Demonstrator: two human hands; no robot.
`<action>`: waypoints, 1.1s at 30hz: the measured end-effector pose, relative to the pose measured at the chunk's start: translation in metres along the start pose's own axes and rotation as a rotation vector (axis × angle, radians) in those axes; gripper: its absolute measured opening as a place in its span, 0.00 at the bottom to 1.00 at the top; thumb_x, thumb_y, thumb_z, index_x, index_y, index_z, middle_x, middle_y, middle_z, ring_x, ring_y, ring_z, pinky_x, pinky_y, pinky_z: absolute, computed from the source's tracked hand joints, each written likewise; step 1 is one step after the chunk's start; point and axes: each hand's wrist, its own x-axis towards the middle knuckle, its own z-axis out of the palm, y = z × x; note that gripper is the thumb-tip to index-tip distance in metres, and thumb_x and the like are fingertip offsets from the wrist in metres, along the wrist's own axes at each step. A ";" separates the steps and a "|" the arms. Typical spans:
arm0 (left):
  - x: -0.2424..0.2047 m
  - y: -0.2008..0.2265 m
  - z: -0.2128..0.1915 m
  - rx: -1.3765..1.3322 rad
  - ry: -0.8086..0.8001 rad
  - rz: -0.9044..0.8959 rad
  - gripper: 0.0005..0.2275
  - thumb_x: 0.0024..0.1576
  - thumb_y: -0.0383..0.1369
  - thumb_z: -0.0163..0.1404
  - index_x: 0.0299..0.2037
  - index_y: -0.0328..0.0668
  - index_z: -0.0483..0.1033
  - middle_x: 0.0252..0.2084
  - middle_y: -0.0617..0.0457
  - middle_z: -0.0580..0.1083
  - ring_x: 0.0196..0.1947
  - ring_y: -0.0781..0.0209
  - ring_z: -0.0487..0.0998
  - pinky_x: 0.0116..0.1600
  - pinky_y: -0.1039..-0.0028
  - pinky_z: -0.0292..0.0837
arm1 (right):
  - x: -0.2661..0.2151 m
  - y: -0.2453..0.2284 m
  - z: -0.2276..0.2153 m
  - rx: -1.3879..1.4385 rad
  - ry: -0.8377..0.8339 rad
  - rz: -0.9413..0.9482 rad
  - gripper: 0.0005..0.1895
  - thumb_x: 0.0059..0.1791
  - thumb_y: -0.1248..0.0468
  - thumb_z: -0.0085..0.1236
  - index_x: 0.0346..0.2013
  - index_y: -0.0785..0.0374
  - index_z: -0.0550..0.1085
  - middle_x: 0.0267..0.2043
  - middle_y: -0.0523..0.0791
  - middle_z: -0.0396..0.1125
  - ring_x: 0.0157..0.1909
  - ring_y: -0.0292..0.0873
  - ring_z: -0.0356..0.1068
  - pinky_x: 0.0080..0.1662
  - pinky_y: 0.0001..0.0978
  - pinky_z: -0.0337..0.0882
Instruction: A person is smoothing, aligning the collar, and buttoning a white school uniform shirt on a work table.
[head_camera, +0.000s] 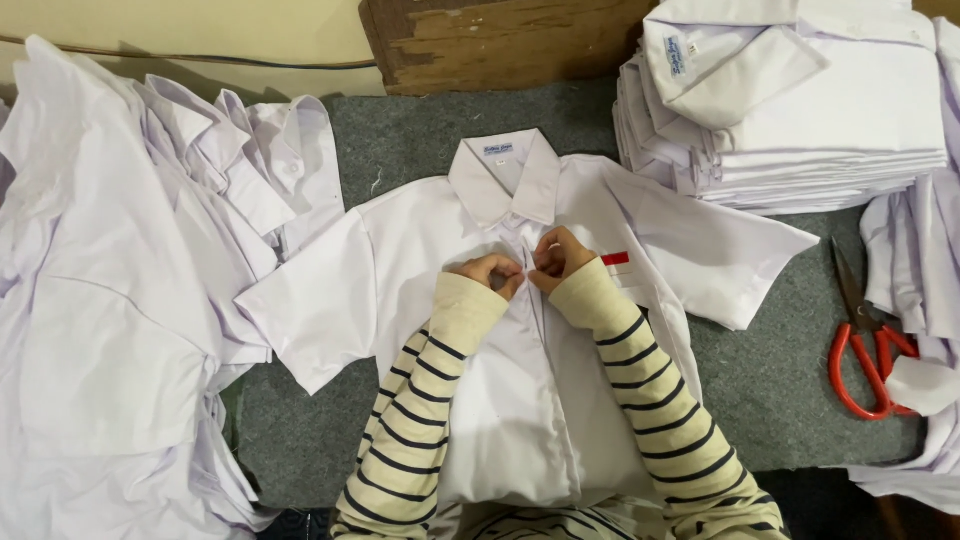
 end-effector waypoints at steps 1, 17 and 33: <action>0.000 0.000 0.000 0.000 -0.001 -0.001 0.07 0.53 0.48 0.58 0.39 0.71 0.78 0.38 0.72 0.80 0.44 0.65 0.81 0.51 0.70 0.75 | -0.001 -0.002 -0.001 0.000 -0.001 0.001 0.17 0.42 0.68 0.66 0.42 0.54 0.70 0.31 0.44 0.73 0.35 0.42 0.74 0.42 0.35 0.75; -0.004 0.003 0.003 -0.002 0.105 0.084 0.12 0.53 0.45 0.57 0.47 0.74 0.74 0.37 0.70 0.81 0.40 0.63 0.82 0.46 0.69 0.78 | 0.007 0.016 -0.001 0.024 -0.045 0.057 0.21 0.43 0.68 0.65 0.45 0.51 0.66 0.34 0.45 0.76 0.36 0.42 0.74 0.42 0.32 0.75; -0.002 0.006 0.006 0.010 0.246 0.097 0.04 0.58 0.48 0.53 0.39 0.71 0.76 0.36 0.72 0.80 0.42 0.64 0.83 0.45 0.66 0.78 | 0.008 0.019 0.001 0.018 -0.047 0.041 0.22 0.43 0.69 0.64 0.46 0.51 0.66 0.34 0.46 0.75 0.36 0.42 0.75 0.43 0.33 0.76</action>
